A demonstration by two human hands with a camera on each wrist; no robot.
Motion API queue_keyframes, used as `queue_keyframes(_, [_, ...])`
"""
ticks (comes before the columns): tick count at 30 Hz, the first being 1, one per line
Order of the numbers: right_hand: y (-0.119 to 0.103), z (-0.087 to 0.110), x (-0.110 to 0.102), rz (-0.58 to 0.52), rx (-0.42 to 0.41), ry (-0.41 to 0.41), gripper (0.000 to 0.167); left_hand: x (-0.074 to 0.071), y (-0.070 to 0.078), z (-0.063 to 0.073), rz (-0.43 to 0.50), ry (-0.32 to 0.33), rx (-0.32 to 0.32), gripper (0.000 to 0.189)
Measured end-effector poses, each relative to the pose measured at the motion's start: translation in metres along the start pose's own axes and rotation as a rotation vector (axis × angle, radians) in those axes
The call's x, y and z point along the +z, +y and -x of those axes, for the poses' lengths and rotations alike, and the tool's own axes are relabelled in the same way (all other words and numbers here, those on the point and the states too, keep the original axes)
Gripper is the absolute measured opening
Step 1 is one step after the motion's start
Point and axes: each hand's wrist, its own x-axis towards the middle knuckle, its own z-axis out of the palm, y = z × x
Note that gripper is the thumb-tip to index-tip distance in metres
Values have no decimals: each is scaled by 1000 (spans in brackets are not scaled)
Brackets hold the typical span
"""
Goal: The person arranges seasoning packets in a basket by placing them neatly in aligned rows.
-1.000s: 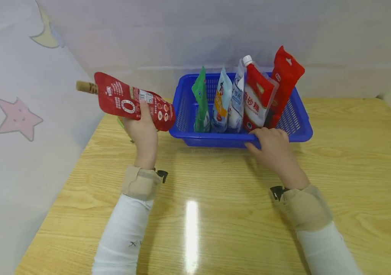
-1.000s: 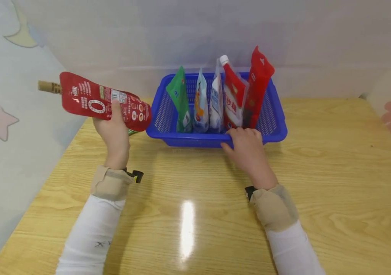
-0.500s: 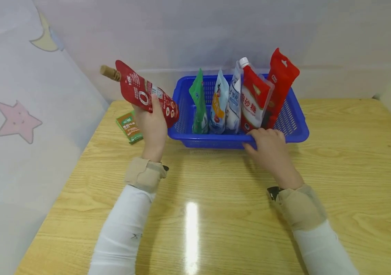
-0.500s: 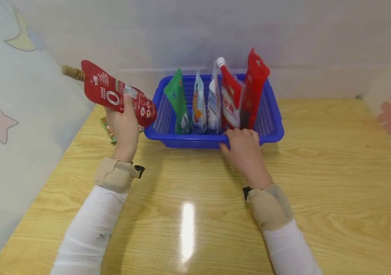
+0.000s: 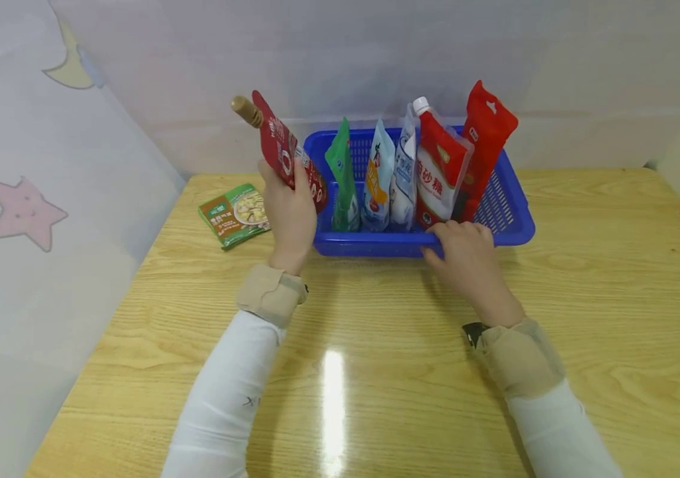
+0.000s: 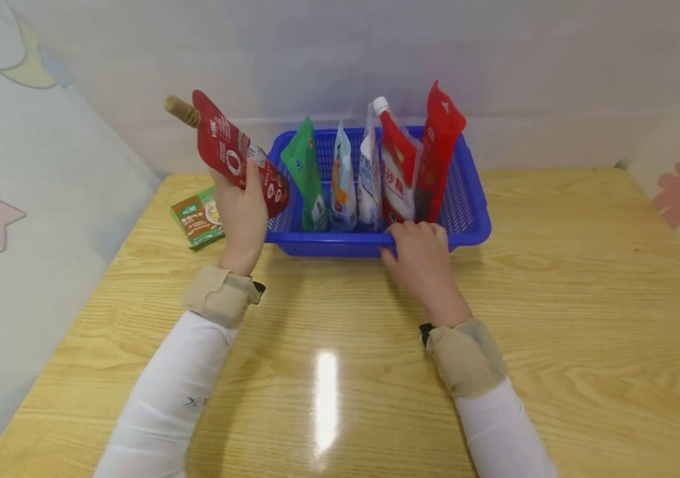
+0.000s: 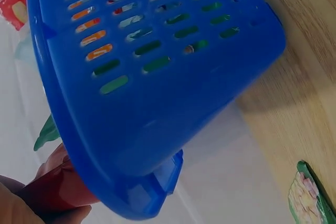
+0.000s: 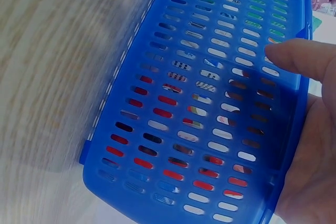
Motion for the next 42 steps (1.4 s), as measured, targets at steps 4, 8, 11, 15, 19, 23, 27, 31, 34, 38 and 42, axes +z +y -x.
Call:
queue_keyframes(4, [1,0,0,6,2,1,31,8,-2,3,-42,-28,1,39])
queue_keyframes(8, [1,0,0,7,6,-5,31,15,-9,6,-86,-64,-18,37])
queue_keyframes(11, [0,0,0,5,8,-9,31,18,-15,6,-117,-66,-27,34])
queue_keyframes(15, [-2,0,0,7,10,-13,31,18,-20,5,-154,-73,-20,32])
queue_keyframes(19, [-3,0,-1,9,15,-15,31,17,-22,2,-179,-131,-11,28])
queue_keyframes(23, [-3,-1,-1,14,15,-11,30,19,-22,-1,-191,-199,-32,29])
queue_keyframes(27, [-3,-1,0,22,9,-2,29,20,-22,-4,-239,-262,-68,33])
queue_keyframes(31, [-2,0,1,25,6,5,29,21,-22,-6,-270,-314,-91,34])
queue_keyframes(34, [-2,0,1,22,8,1,30,20,-23,-7,-276,-335,-89,33])
queue_keyframes(38, [-2,0,0,18,9,2,30,20,-22,-7,-274,-355,-81,36])
queue_keyframes(42, [-3,0,1,19,6,11,30,20,-22,-7,-293,-371,-78,41])
